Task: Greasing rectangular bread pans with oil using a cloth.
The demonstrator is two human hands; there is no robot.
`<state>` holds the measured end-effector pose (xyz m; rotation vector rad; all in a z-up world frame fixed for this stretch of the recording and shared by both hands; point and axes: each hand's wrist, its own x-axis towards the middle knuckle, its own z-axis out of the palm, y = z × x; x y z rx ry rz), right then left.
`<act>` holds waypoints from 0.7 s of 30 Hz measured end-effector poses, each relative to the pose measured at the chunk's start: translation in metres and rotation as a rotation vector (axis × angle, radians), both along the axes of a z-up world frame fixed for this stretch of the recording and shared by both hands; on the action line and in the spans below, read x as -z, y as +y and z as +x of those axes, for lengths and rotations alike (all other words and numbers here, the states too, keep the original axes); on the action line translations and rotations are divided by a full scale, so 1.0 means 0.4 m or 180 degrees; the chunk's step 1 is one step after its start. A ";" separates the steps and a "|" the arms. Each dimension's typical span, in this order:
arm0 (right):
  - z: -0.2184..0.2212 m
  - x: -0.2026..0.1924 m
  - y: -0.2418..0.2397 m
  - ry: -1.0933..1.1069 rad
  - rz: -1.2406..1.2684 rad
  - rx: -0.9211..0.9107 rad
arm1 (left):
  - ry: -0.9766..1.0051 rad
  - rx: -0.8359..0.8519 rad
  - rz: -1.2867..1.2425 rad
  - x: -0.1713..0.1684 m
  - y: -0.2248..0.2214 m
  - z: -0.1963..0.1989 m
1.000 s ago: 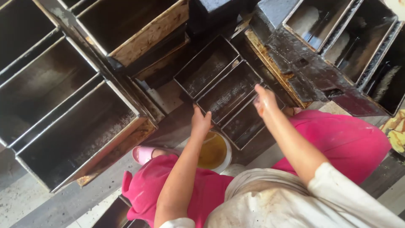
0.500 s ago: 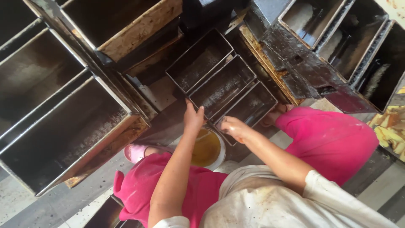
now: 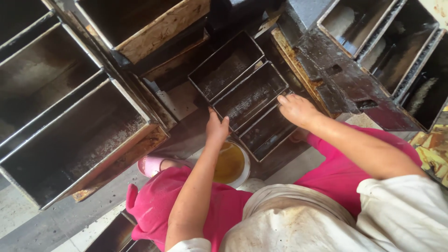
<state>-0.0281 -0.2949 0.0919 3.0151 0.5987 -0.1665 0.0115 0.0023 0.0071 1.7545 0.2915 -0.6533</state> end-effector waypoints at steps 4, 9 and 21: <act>0.007 -0.019 -0.033 0.0591 -0.0821 -0.0623 | -0.0011 0.0139 0.0194 0.012 0.001 0.002; 0.010 -0.019 -0.074 -0.0060 -0.0441 -0.1279 | 0.0034 0.0076 0.0038 0.000 -0.003 -0.003; 0.005 0.214 -0.097 0.1128 -0.1856 -0.0884 | 0.0017 -0.0028 -0.0126 0.006 -0.020 -0.003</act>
